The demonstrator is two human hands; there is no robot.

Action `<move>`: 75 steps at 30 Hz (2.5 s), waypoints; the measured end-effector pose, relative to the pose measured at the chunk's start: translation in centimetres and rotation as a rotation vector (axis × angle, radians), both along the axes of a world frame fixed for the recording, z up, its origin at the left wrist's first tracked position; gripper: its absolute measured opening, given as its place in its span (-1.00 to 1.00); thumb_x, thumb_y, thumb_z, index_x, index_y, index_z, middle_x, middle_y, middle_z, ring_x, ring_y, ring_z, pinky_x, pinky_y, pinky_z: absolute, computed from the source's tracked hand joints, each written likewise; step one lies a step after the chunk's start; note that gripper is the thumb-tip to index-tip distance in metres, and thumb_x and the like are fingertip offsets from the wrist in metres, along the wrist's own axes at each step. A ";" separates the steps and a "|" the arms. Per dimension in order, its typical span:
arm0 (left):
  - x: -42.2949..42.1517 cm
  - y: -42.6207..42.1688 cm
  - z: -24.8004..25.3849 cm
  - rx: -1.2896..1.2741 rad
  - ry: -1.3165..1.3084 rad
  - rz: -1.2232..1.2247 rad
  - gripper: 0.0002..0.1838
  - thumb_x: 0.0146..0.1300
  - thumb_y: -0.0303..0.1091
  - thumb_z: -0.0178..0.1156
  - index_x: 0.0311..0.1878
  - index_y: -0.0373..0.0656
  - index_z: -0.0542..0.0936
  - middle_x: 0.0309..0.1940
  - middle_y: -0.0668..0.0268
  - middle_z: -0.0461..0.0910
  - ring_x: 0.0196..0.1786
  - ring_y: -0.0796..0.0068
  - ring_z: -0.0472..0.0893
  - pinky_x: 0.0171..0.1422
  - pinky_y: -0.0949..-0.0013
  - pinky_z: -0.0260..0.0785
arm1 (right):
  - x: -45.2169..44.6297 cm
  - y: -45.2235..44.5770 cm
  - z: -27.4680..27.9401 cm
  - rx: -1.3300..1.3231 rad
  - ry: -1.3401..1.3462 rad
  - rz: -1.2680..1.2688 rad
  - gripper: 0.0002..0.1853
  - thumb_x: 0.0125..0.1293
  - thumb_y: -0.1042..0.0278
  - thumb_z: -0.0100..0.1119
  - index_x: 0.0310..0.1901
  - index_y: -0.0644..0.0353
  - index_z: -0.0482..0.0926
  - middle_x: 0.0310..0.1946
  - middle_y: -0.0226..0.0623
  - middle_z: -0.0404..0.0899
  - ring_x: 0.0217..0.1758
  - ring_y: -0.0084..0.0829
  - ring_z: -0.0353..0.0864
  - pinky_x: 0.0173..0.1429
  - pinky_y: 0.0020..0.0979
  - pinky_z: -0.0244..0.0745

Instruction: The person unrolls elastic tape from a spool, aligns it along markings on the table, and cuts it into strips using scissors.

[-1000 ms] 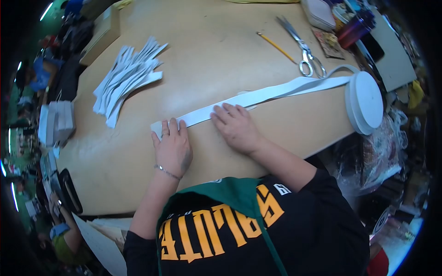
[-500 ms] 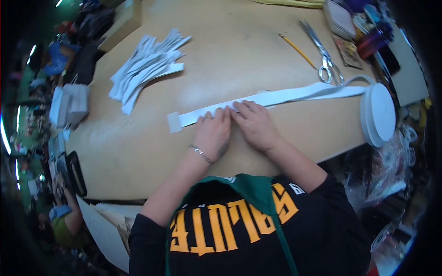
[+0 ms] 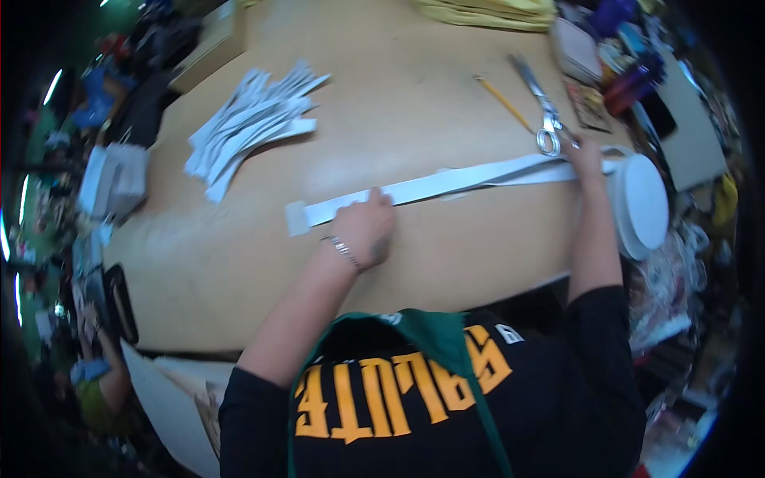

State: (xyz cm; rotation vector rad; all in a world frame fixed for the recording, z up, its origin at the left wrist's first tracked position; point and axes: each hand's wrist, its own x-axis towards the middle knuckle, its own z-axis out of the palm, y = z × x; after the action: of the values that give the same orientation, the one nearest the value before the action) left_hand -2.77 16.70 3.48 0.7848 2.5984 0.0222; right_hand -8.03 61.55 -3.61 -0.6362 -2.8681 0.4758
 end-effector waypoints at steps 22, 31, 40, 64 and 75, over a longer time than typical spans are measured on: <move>0.3 0.4 0.5 -0.074 0.026 -0.040 -0.45 -0.04 -0.43 0.12 0.10 -0.37 0.34 -0.12 0.02 0.38 -0.27 0.11 0.59 -0.20 0.18 0.48 | -4.5 -3.5 5.6 -0.379 -0.394 -0.075 -0.88 -0.08 0.40 0.16 -0.52 0.28 0.58 -0.61 -0.17 0.53 -0.61 -0.39 0.53 -0.50 -0.39 0.42; -0.3 0.3 0.4 -0.067 -0.019 -0.055 -0.45 -0.07 -0.43 0.12 0.07 -0.40 0.35 -0.15 -0.03 0.39 -0.32 0.08 0.59 -0.22 0.19 0.48 | 0.9 -6.8 8.6 -1.620 0.272 0.258 -0.84 0.15 0.37 0.13 -0.28 0.26 0.47 -0.50 -0.37 0.48 -0.44 -0.53 0.51 -0.29 -0.54 0.45; -1.1 0.0 0.7 -0.042 -0.053 -0.120 -0.56 -0.04 -0.43 0.09 -0.04 -0.40 0.39 -0.18 -0.02 0.40 -0.31 0.08 0.59 -0.19 0.20 0.48 | 21.2 -18.8 7.8 -1.558 -0.371 0.166 -0.57 0.25 -0.10 0.05 -0.35 0.20 0.42 -0.60 -0.43 0.45 -0.62 -0.60 0.47 -0.53 -0.61 0.33; -0.8 0.2 1.3 -0.071 -0.092 -0.113 -0.67 0.05 -0.43 0.13 -0.09 -0.39 0.49 -0.13 0.07 0.38 -0.17 0.21 0.61 -0.09 0.26 0.44 | 22.2 -24.8 6.9 -1.345 -0.626 0.042 -0.44 0.16 -0.33 0.03 -0.46 0.11 0.34 -0.64 -0.47 0.38 -0.65 -0.62 0.44 -0.58 -0.65 0.21; -0.9 0.3 1.4 -0.061 -0.120 -0.096 -0.69 0.05 -0.44 0.13 -0.12 -0.40 0.50 -0.12 0.06 0.37 -0.17 0.19 0.60 -0.05 0.25 0.43 | 19.7 -25.2 6.8 -1.322 -0.601 0.020 -0.44 0.16 -0.32 0.04 -0.43 0.13 0.35 -0.65 -0.47 0.36 -0.67 -0.62 0.43 -0.59 -0.66 0.20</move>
State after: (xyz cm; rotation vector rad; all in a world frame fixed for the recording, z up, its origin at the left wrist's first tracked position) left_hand -3.64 16.95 4.89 0.8581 2.4345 -0.0366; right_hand 11.68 36.35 3.19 -0.9889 -2.6173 2.5992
